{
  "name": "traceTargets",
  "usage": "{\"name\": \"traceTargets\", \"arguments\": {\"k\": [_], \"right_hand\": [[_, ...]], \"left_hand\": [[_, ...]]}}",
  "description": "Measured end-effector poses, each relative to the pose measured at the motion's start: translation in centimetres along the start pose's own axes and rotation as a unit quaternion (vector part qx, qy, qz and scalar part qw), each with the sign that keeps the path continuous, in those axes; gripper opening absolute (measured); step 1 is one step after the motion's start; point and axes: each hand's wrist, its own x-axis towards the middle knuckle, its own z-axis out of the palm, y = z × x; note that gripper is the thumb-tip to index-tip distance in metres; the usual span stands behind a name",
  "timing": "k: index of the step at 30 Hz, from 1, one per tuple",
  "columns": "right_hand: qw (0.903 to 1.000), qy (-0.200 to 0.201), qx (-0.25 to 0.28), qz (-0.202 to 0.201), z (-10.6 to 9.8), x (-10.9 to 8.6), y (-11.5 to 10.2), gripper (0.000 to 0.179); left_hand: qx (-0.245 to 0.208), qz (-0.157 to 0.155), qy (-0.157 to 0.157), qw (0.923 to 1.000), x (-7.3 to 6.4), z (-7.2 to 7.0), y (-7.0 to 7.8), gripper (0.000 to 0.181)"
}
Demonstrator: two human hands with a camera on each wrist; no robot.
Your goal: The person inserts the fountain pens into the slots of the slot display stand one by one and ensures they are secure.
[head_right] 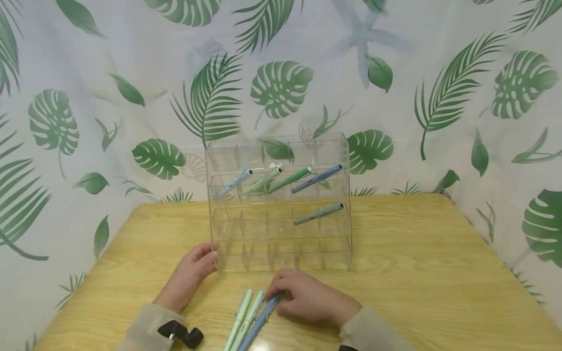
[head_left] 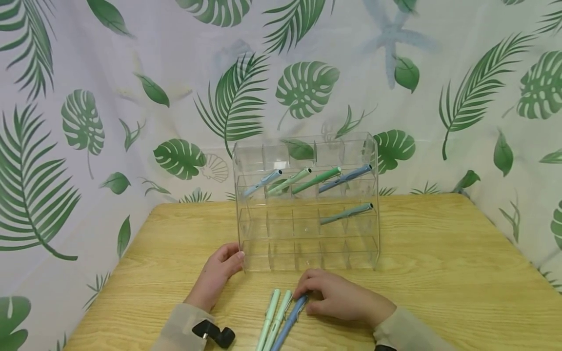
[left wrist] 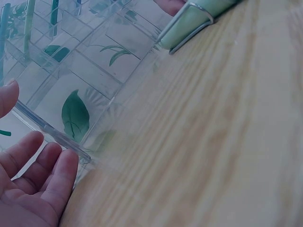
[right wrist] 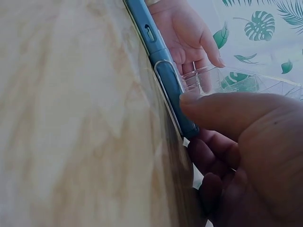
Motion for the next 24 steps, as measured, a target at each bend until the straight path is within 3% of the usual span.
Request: {"name": "traceTargets", "arguments": {"k": [13, 24], "right_hand": [[0.9997, 0.005, -0.022, 0.012, 0.02, -0.03, 0.56, 0.022], [0.9997, 0.014, -0.022, -0.005, -0.04, -0.05, 0.67, 0.017]], "left_hand": [[0.000, 0.002, -0.008, 1.0000, 0.07, 0.04, 0.05, 0.046], [0.003, 0.002, -0.003, 1.0000, -0.06, 0.01, 0.04, 0.044]]}}
